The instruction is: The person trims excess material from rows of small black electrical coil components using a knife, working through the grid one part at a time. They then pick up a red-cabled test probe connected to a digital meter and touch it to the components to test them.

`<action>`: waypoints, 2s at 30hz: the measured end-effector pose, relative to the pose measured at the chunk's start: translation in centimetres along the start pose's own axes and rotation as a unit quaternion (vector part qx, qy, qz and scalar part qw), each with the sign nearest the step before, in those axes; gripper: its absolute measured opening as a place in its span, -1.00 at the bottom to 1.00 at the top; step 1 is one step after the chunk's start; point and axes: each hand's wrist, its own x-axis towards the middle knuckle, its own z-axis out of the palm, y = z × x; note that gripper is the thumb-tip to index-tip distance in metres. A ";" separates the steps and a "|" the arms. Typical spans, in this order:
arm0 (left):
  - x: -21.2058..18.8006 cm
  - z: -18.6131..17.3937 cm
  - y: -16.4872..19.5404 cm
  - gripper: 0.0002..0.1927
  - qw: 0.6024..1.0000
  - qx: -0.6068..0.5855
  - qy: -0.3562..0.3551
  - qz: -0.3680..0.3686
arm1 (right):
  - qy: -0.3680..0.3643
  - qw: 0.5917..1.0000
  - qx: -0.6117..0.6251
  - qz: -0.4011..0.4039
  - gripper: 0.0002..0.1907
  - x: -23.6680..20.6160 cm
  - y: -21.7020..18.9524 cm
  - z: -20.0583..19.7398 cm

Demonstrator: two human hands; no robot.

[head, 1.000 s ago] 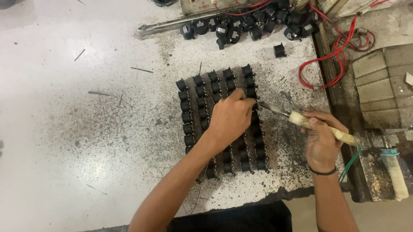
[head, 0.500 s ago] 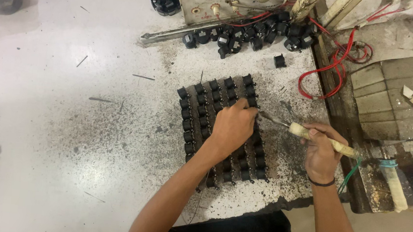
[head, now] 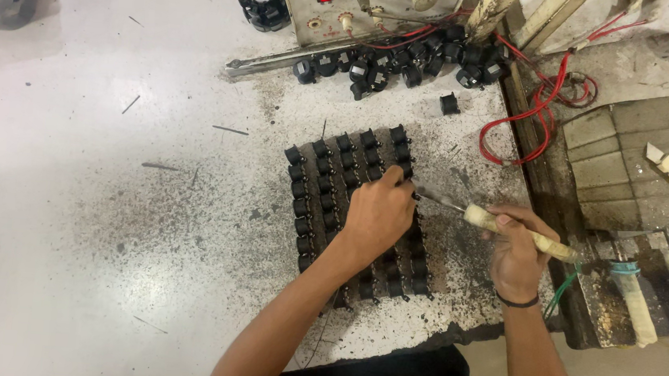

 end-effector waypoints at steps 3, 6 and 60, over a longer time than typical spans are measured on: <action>-0.3 -0.3 -0.2 -0.86 1.000 0.000 0.014 -0.002 | 0.010 0.998 0.058 -0.005 -0.86 0.0 0.1 -0.1; -0.3 -0.4 -0.4 -0.82 0.999 -0.003 0.032 0.010 | -0.011 1.000 0.009 -0.010 -0.84 -0.1 0.1 0.0; 3.2 -0.1 -1.6 -0.89 0.999 0.034 0.021 0.021 | -0.038 0.999 0.006 -0.017 -0.87 2.3 -0.4 2.3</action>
